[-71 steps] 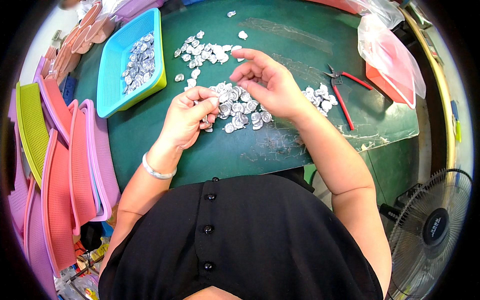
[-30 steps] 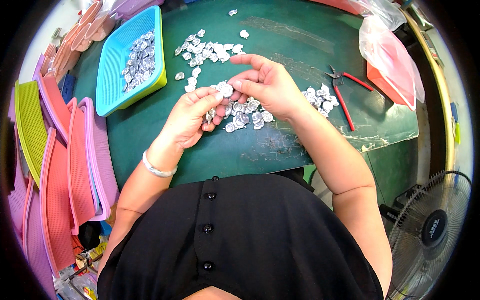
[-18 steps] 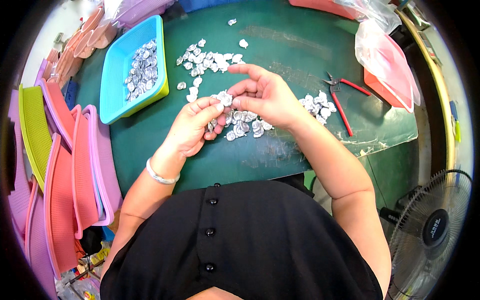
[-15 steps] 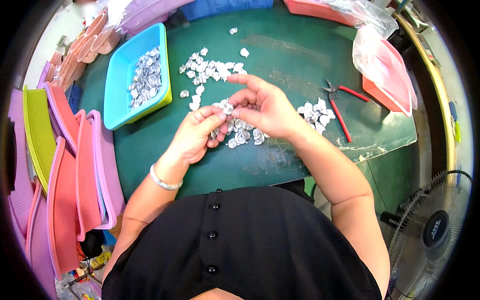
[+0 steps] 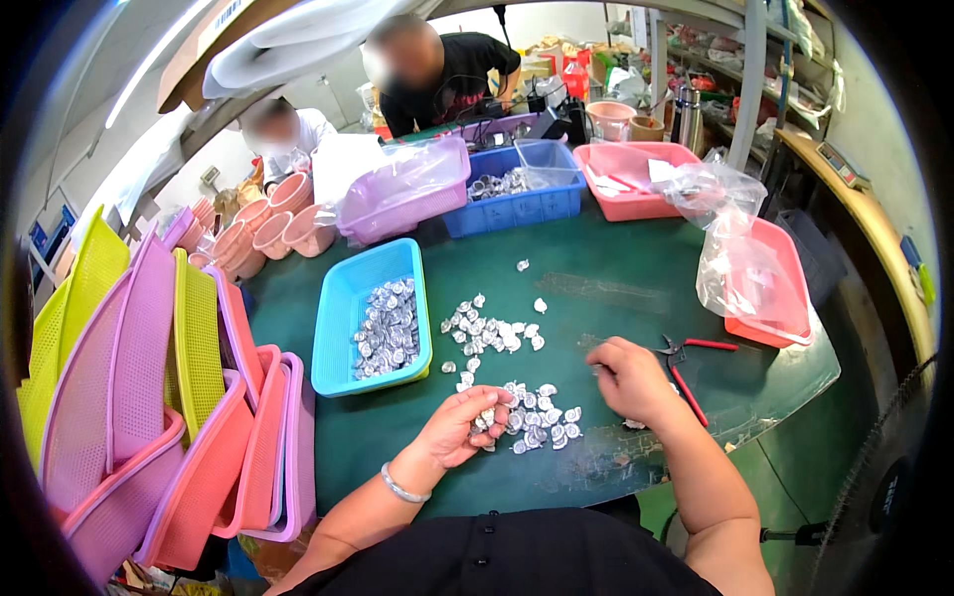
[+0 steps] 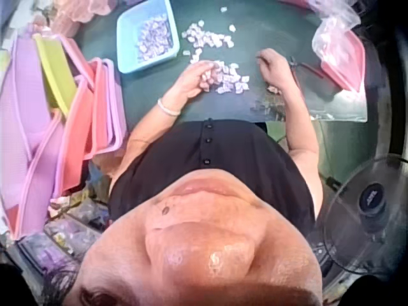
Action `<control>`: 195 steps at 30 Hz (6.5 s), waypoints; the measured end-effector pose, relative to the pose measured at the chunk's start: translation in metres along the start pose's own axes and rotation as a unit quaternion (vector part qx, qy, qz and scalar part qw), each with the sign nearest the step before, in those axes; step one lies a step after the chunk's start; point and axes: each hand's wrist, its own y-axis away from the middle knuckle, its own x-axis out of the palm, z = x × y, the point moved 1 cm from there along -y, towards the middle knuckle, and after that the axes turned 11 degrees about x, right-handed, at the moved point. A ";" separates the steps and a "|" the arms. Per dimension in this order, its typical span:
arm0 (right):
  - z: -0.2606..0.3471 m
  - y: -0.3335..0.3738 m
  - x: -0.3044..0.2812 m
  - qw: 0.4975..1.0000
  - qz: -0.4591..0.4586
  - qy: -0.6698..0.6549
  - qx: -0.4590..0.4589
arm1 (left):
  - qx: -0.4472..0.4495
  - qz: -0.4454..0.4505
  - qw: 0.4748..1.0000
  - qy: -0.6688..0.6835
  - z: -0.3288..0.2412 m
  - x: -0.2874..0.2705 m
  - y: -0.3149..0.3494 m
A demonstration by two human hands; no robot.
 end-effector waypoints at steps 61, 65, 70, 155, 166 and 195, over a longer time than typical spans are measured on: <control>0.016 0.021 0.049 0.890 0.109 -0.416 0.150 | 0.233 0.058 0.820 -0.519 0.020 0.023 -0.013; 0.020 0.007 0.051 0.876 0.139 -0.436 0.154 | 0.224 0.035 0.890 -0.395 0.017 0.010 -0.014; 0.022 -0.005 0.053 0.867 0.193 -0.424 0.176 | 0.188 -0.006 0.944 -0.270 0.012 0.006 -0.012; 0.011 0.001 0.064 0.818 0.227 -0.487 0.204 | 0.057 -0.049 0.988 -0.136 0.015 0.004 -0.007; 0.011 0.001 0.062 0.818 0.225 -0.491 0.199 | 0.081 -0.055 0.985 -0.139 0.015 0.007 -0.005; 0.012 0.003 0.062 0.831 0.215 -0.471 0.205 | 0.071 -0.008 0.975 -0.212 0.021 0.015 -0.001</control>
